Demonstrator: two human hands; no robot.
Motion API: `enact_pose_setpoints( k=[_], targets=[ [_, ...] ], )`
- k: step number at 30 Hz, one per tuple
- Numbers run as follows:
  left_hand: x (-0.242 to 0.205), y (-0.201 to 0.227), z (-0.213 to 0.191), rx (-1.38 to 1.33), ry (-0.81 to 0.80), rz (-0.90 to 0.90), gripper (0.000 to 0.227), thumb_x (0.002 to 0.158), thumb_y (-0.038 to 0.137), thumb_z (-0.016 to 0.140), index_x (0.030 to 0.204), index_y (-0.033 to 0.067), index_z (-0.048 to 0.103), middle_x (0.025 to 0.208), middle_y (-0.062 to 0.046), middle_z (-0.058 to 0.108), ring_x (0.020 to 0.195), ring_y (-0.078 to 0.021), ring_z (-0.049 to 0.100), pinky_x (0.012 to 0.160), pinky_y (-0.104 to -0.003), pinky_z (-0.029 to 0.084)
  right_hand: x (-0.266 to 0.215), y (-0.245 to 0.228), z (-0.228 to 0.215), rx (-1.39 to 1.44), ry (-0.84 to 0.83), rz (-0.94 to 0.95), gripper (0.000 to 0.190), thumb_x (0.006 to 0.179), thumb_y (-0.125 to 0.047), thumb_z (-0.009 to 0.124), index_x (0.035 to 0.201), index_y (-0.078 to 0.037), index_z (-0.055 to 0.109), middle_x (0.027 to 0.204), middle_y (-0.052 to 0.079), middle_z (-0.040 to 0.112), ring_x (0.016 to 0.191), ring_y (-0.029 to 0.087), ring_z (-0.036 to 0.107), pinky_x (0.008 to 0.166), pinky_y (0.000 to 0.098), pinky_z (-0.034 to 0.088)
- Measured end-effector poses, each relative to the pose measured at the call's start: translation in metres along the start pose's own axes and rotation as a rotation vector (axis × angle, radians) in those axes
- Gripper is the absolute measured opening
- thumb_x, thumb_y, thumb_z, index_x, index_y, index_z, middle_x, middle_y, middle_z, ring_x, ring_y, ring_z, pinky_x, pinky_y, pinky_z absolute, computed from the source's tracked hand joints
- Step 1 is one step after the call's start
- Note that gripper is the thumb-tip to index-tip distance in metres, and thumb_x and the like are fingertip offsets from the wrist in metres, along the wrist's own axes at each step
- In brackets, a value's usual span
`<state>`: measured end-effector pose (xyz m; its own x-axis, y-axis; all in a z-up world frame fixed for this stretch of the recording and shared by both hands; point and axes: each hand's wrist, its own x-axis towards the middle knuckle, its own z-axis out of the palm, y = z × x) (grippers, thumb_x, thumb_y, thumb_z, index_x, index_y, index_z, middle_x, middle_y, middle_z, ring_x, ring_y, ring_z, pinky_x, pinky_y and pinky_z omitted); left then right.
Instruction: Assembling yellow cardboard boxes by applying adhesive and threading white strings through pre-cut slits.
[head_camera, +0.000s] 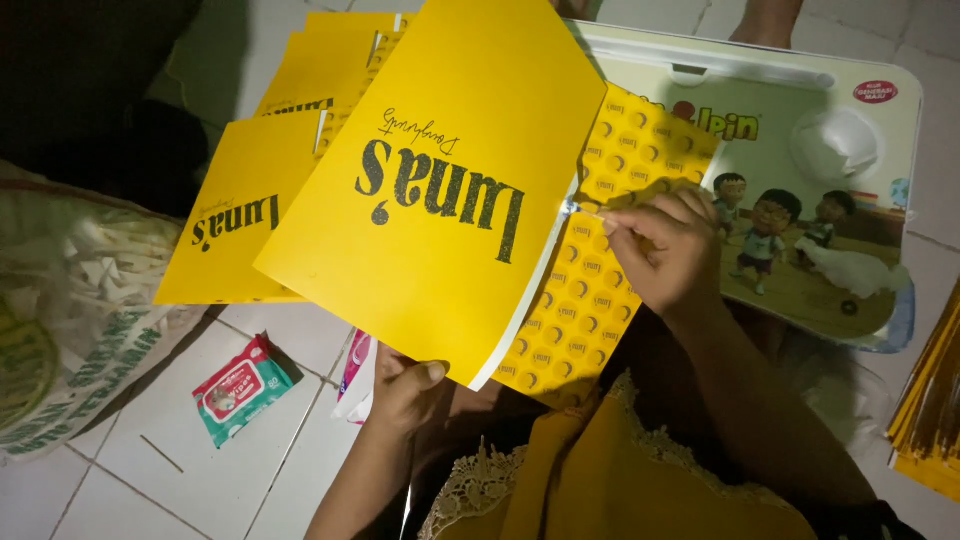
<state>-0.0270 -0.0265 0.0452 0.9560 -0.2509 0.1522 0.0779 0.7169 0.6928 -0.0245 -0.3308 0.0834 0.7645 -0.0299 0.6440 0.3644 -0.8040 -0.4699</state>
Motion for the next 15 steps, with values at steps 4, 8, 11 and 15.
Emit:
enact_pose_setpoints(
  k=[4,8,11,15],
  targets=[
    [-0.002,-0.002,-0.007,-0.057,-0.009,0.017,0.069,0.066,-0.009,0.067,0.134,-0.0027,0.058,0.107,-0.018,0.073,0.104,-0.0345,0.071,0.102,-0.052,0.053,0.002,0.005,0.002,-0.020,0.009,0.052,0.010,0.092,0.001,0.075,0.099,-0.004,0.080,0.075,0.008,0.062,0.079,0.030,0.064,0.089,0.0438,0.047],
    [-0.001,0.002,-0.004,-0.062,-0.015,0.036,0.071,0.066,-0.009,0.067,0.136,-0.0018,0.058,0.109,-0.019,0.073,0.105,-0.0365,0.071,0.104,-0.054,0.052,0.004,0.012,0.003,-0.040,0.046,0.072,0.013,0.092,0.000,0.075,0.101,-0.006,0.082,0.082,0.008,0.068,0.085,0.029,0.066,0.092,0.0447,0.047],
    [-0.005,-0.001,-0.011,-0.044,0.004,0.036,0.074,0.064,-0.009,0.067,0.137,-0.0024,0.057,0.110,-0.019,0.073,0.105,-0.0374,0.071,0.103,-0.054,0.053,0.008,0.021,0.008,-0.083,0.095,0.040,0.011,0.092,0.003,0.077,0.099,-0.004,0.081,0.079,0.010,0.069,0.081,0.032,0.069,0.088,0.0429,0.049],
    [-0.007,0.006,-0.012,-0.031,-0.015,0.037,0.069,0.068,-0.007,0.068,0.136,-0.0017,0.057,0.111,-0.019,0.073,0.105,-0.0357,0.071,0.103,-0.053,0.053,0.012,0.027,-0.002,-0.092,0.175,0.027,0.015,0.088,0.007,0.077,0.098,-0.003,0.083,0.080,0.015,0.071,0.078,0.035,0.069,0.087,0.0426,0.051]
  ],
)
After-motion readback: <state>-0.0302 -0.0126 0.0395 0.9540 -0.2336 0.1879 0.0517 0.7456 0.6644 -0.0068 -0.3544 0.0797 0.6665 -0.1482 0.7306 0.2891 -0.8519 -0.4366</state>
